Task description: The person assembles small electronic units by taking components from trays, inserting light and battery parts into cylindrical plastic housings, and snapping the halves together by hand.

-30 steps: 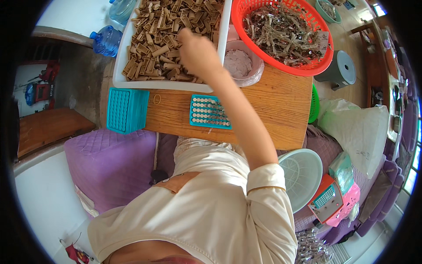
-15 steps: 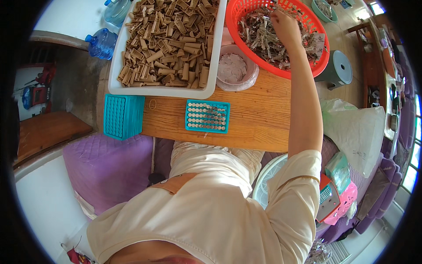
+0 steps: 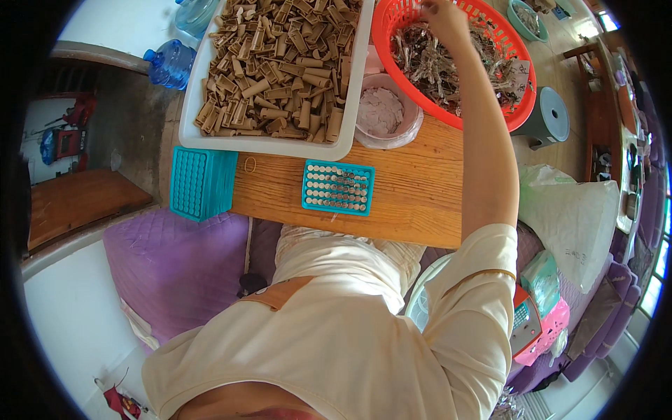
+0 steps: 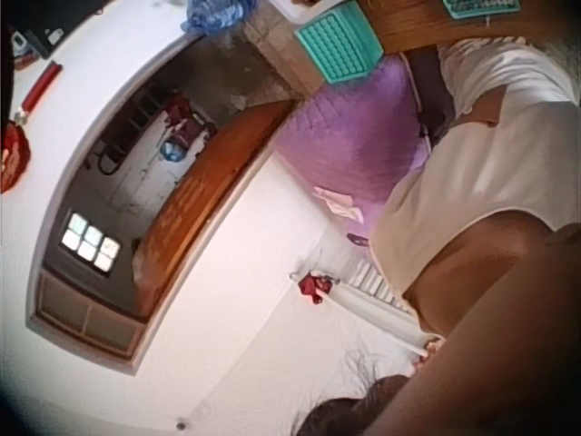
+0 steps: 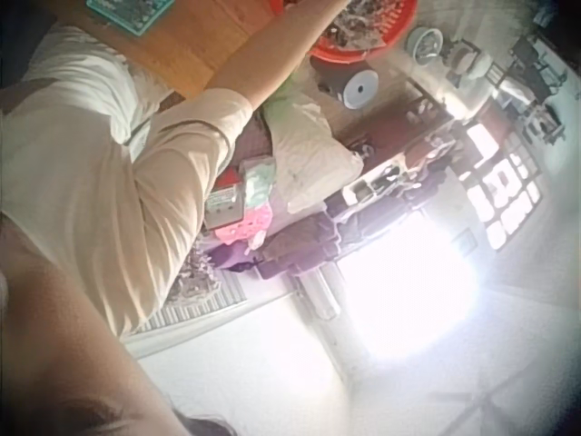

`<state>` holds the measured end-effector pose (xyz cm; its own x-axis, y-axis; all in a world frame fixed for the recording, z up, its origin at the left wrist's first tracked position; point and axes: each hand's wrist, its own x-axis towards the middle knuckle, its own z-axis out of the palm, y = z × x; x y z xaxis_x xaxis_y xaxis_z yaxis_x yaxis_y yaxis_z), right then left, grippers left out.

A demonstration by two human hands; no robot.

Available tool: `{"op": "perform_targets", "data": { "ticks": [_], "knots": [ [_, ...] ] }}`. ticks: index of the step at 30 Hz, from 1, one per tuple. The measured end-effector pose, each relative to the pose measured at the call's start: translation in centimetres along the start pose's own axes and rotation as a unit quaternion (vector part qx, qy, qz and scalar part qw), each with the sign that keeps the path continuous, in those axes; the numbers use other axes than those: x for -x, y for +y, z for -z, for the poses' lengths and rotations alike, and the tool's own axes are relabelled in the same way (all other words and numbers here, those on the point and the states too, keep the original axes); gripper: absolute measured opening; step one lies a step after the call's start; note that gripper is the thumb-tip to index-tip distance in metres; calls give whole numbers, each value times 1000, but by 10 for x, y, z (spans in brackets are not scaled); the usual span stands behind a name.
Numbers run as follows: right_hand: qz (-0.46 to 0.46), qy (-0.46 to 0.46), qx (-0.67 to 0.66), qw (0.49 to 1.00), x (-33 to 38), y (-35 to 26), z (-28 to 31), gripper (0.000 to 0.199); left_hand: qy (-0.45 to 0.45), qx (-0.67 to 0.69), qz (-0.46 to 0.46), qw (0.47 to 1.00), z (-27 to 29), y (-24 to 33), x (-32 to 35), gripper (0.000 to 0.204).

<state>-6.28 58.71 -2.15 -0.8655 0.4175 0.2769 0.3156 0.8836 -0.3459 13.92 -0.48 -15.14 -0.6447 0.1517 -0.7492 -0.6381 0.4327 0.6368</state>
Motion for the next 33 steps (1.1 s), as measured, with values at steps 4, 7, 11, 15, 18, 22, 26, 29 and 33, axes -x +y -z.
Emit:
{"op": "perform_targets", "data": {
  "ticks": [4,7,11,15,18,22,26,29,33],
  "knots": [
    [-59,145,-119,980,12,-92,87,25,8,6,23,1000,0,-4,4,31],
    [-104,139,-120,978,17,-112,139,26,4,4,35,999,-2,-2,4,32],
    [-31,122,-372,920,22,-25,175,25,-14,-6,40,999,-4,4,1,34],
    [0,75,-500,863,98,-146,160,22,-5,1,66,998,-6,-2,9,35],
    [-12,-22,-575,818,126,-126,141,43,-3,-1,75,997,-7,-2,16,36],
    [-14,-99,-668,738,178,-162,122,50,-4,-1,95,995,-8,-5,25,38],
    [-86,-155,-774,608,230,-186,96,38,4,1,117,993,-10,-5,46,39],
    [-89,-182,-807,554,265,-208,61,30,-104,-196,-282,933,-20,113,73,40],
    [-138,-190,-838,492,296,-228,46,18,-195,-34,-343,918,-58,208,90,41]
  ]
}}
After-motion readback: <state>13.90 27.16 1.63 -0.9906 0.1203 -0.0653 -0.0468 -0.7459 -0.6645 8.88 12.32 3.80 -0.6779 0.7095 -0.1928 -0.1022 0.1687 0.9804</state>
